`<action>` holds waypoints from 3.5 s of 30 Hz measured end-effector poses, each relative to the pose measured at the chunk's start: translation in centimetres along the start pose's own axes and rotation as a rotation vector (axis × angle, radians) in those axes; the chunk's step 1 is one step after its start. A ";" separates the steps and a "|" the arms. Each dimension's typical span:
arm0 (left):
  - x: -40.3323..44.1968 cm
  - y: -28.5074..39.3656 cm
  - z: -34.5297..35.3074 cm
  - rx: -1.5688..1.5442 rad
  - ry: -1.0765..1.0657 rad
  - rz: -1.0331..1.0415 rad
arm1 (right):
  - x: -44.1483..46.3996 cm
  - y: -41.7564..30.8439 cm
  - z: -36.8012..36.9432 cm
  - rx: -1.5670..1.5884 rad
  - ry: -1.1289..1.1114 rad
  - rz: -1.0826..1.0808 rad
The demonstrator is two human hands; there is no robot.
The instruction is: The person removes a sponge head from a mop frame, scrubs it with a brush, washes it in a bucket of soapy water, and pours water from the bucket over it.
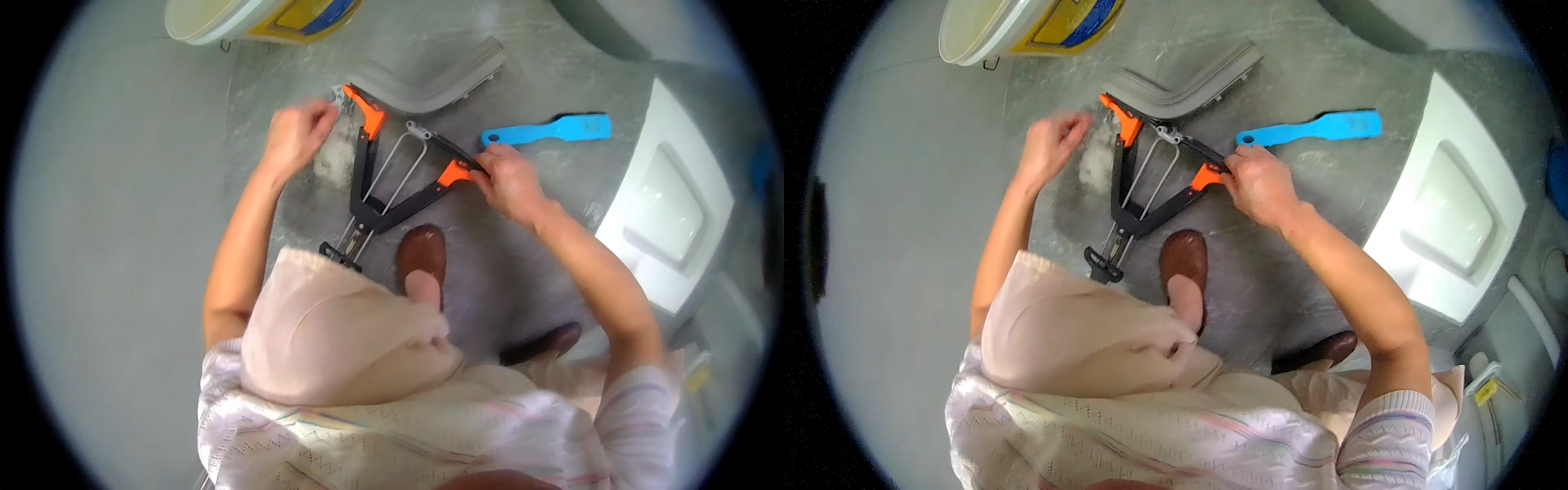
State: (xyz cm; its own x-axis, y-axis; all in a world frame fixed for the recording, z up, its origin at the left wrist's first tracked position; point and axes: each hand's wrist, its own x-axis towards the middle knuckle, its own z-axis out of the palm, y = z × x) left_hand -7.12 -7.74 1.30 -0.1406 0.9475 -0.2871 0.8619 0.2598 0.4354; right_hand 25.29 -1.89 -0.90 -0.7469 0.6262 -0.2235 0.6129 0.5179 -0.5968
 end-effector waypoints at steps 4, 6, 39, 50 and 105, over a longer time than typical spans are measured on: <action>2.5 -0.8 2.7 -0.234 0.007 -0.233 | 0.1 1.1 1.3 0.024 -0.075 0.021; 1.7 -0.5 4.5 -0.638 -0.145 -0.435 | 0.3 1.4 1.2 0.013 -0.106 0.022; 1.2 -0.4 8.0 -1.194 -0.481 -0.311 | 9.6 1.8 -0.6 -0.106 0.087 -0.404; 1.2 -1.0 9.8 -1.283 -0.601 -0.269 | 12.1 2.6 0.2 0.396 -0.360 -0.119; -1.8 5.2 9.4 -0.598 -0.019 -0.164 | 13.0 -2.8 2.5 0.387 0.126 0.181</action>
State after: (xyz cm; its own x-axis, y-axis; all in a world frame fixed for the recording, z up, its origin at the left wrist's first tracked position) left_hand 2.17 -9.85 -3.91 -0.2344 0.8844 -0.4035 0.4068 0.4662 0.7856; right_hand 13.21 3.37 -4.05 -0.5847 0.7652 -0.2693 0.5708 0.1521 -0.8069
